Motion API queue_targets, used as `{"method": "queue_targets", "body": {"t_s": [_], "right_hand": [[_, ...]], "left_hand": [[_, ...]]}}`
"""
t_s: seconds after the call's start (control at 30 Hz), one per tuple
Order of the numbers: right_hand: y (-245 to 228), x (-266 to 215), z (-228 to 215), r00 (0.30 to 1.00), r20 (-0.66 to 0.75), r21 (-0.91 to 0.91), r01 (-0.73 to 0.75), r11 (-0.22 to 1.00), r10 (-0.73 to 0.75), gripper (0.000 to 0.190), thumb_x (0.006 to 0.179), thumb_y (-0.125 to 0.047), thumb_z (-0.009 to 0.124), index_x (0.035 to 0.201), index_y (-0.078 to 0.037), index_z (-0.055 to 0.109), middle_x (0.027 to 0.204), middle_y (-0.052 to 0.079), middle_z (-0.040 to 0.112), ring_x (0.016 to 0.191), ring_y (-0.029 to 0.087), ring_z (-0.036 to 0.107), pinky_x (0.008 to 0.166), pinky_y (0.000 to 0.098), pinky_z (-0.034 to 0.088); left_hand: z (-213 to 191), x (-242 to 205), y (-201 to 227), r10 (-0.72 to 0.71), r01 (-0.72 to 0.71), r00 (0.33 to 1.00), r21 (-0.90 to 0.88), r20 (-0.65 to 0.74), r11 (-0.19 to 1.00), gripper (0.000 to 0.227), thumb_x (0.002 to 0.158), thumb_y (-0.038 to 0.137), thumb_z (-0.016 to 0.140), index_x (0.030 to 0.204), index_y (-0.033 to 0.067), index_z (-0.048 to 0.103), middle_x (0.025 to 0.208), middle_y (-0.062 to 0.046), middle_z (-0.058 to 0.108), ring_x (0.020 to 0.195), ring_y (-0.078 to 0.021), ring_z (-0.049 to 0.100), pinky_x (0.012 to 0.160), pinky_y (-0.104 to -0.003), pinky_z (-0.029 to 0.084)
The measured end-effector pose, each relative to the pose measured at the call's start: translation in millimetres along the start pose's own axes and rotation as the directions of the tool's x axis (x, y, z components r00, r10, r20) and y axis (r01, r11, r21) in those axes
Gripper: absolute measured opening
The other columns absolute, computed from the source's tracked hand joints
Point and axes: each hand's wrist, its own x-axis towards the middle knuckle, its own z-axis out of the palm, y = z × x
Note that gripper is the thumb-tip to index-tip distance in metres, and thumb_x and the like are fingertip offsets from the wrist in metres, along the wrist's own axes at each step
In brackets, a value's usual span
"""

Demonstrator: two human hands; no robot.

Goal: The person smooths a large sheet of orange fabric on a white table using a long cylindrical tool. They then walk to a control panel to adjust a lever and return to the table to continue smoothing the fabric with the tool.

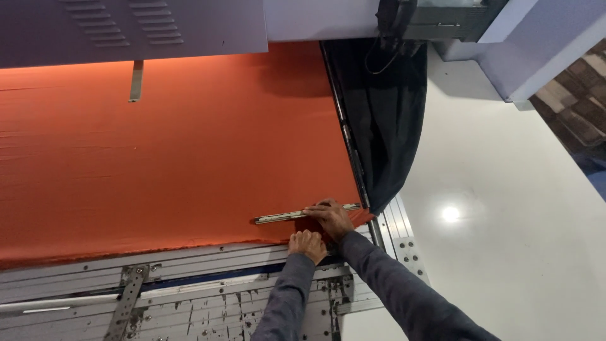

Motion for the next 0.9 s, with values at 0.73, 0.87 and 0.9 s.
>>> {"method": "queue_targets", "body": {"t_s": [0.73, 0.87, 0.9], "right_hand": [[-32, -7, -20, 0.987, -0.048, 0.093, 0.155, 0.984, -0.151, 0.049, 0.101, -0.008, 0.039, 0.130, -0.030, 0.073, 0.122, -0.003, 0.075, 0.103, 0.031, 0.067, 0.095, 0.0452, 0.057], [-52, 6, -48, 0.973, -0.165, 0.009, 0.168, 0.986, -0.164, 0.033, 0.102, -0.006, 0.056, 0.129, -0.015, 0.073, 0.116, 0.011, 0.076, 0.097, 0.041, 0.065, 0.098, 0.0582, 0.052], [-39, 1, -50, 0.972, -0.168, 0.010, 0.170, 0.985, -0.166, 0.033, 0.102, -0.006, 0.056, 0.129, -0.015, 0.073, 0.116, 0.011, 0.076, 0.097, 0.041, 0.065, 0.098, 0.0582, 0.052]], "left_hand": [[-29, -26, -9, -0.091, 0.088, 0.980, -0.023, -0.174, 0.996, 0.023, 0.081, 0.036, 0.055, 0.089, 0.0162, 0.063, 0.092, -0.009, 0.061, 0.099, -0.0306, 0.063, 0.094, -0.050, 0.043], [-26, -27, -9, -0.066, 0.064, 0.980, -0.017, -0.187, 0.998, 0.029, 0.084, 0.036, 0.053, 0.098, 0.0145, 0.067, 0.095, -0.010, 0.064, 0.101, -0.0317, 0.065, 0.094, -0.050, 0.046], [-17, -20, -16, -0.067, 0.066, 0.980, -0.015, -0.189, 0.998, 0.029, 0.084, 0.036, 0.053, 0.098, 0.0145, 0.067, 0.095, -0.010, 0.064, 0.101, -0.0317, 0.065, 0.094, -0.050, 0.046]]}}
